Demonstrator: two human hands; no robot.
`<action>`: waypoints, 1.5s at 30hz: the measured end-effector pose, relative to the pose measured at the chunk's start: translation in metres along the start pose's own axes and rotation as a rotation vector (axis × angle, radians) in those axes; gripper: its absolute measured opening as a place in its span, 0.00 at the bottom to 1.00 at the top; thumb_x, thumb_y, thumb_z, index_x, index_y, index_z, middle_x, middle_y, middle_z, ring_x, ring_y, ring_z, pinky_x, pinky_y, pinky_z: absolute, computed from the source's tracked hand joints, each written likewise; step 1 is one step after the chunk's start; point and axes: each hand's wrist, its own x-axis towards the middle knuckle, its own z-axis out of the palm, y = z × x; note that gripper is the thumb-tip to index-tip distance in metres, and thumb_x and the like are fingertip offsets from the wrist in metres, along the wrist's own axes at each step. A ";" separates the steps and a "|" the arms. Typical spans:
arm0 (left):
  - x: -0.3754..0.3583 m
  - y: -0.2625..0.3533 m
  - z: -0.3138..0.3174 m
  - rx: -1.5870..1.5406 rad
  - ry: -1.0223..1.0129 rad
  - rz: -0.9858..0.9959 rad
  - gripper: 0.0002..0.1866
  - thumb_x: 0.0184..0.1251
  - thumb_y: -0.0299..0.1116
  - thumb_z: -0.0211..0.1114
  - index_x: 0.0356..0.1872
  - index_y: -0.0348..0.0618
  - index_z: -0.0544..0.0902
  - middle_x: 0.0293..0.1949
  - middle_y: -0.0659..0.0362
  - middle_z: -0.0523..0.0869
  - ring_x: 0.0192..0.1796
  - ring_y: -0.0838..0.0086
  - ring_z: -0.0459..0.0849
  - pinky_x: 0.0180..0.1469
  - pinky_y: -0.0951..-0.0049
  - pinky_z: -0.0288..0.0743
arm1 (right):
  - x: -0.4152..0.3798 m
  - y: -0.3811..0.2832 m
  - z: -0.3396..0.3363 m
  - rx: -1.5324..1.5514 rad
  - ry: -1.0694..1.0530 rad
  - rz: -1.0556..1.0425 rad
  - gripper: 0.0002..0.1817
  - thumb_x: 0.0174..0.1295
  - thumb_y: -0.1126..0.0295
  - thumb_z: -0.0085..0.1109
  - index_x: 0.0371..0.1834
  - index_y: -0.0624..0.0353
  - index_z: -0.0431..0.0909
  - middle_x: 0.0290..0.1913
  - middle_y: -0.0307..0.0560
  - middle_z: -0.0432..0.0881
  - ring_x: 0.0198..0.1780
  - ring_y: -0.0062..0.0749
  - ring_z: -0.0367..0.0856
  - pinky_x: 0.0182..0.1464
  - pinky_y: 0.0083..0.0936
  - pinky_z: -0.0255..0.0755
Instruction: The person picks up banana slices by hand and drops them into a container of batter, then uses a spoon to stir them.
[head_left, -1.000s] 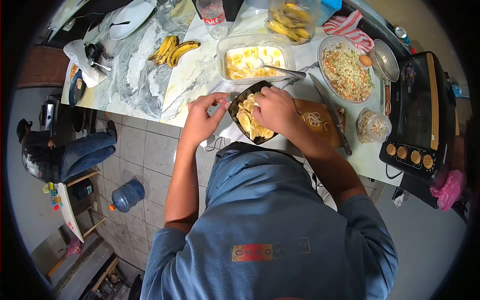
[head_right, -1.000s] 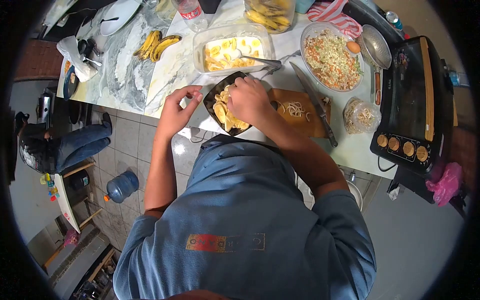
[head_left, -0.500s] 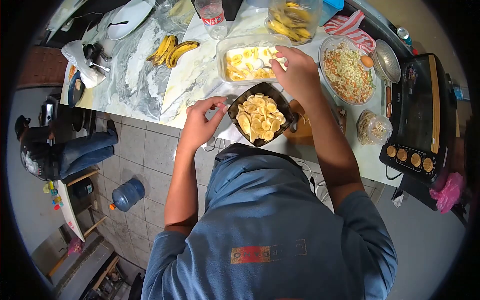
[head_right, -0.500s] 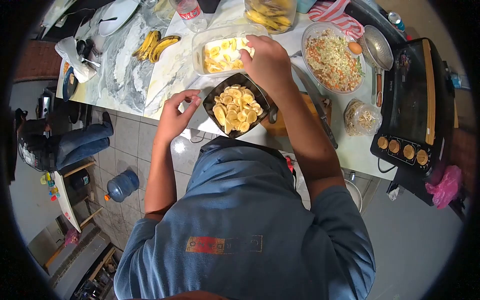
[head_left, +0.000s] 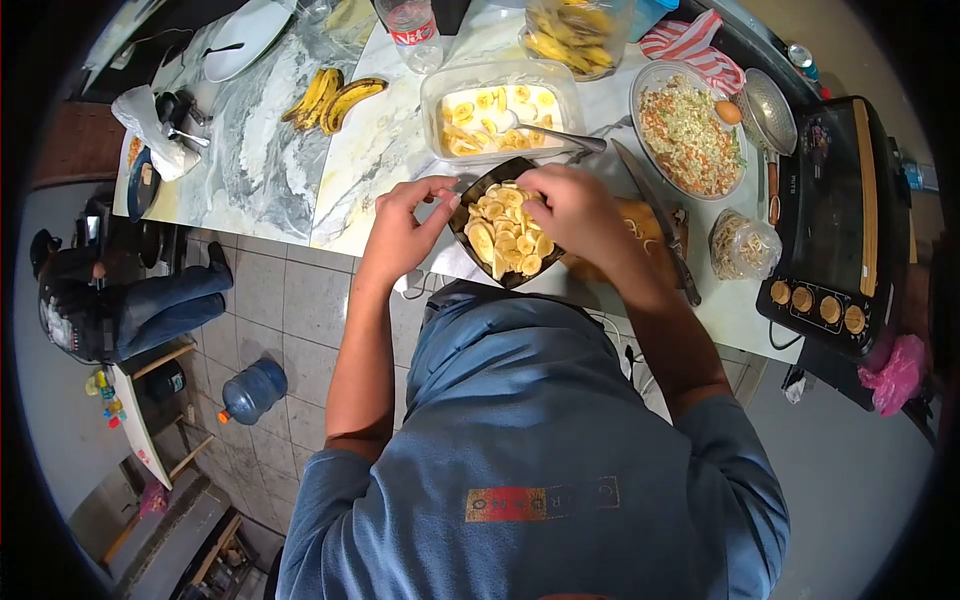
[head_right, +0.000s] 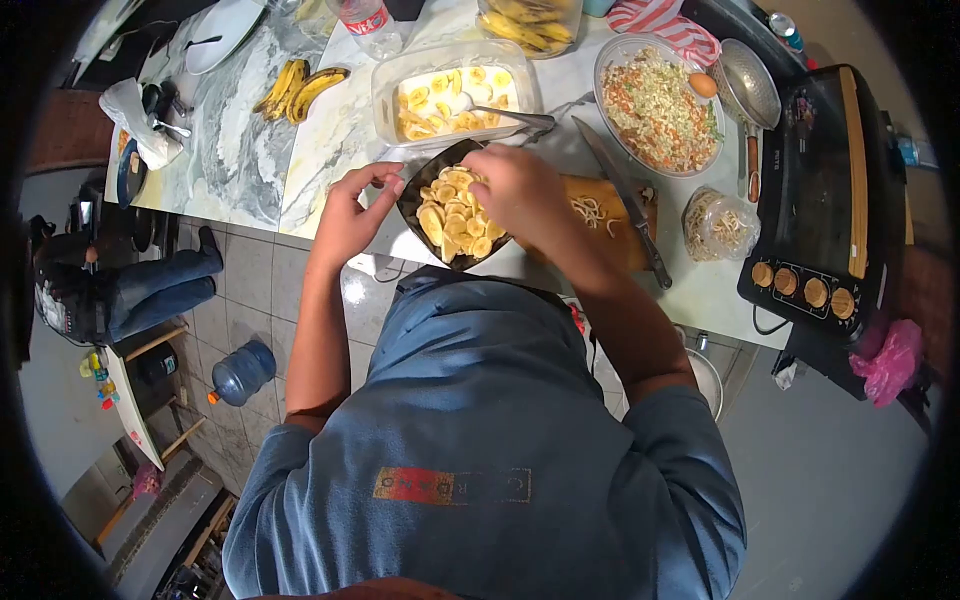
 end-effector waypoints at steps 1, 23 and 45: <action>0.001 0.002 0.001 0.003 -0.011 -0.006 0.13 0.63 0.31 0.69 0.48 0.42 0.87 0.36 0.55 0.89 0.38 0.71 0.85 0.31 0.73 0.74 | -0.005 -0.006 0.006 -0.050 0.027 0.046 0.11 0.54 0.70 0.68 0.40 0.59 0.81 0.37 0.48 0.84 0.38 0.46 0.83 0.38 0.35 0.77; -0.008 0.005 0.007 -0.016 0.054 -0.034 0.13 0.62 0.30 0.70 0.47 0.40 0.87 0.36 0.55 0.89 0.38 0.68 0.85 0.39 0.70 0.76 | 0.004 -0.010 0.023 -0.205 -0.118 0.080 0.10 0.55 0.69 0.62 0.40 0.56 0.76 0.30 0.48 0.81 0.36 0.47 0.84 0.39 0.43 0.77; 0.007 0.022 0.011 -0.040 0.040 0.070 0.14 0.61 0.31 0.71 0.48 0.41 0.86 0.36 0.57 0.89 0.39 0.72 0.85 0.31 0.73 0.75 | 0.024 0.000 -0.010 1.024 -0.165 0.697 0.09 0.63 0.71 0.62 0.40 0.67 0.79 0.31 0.42 0.83 0.33 0.20 0.81 0.37 0.17 0.74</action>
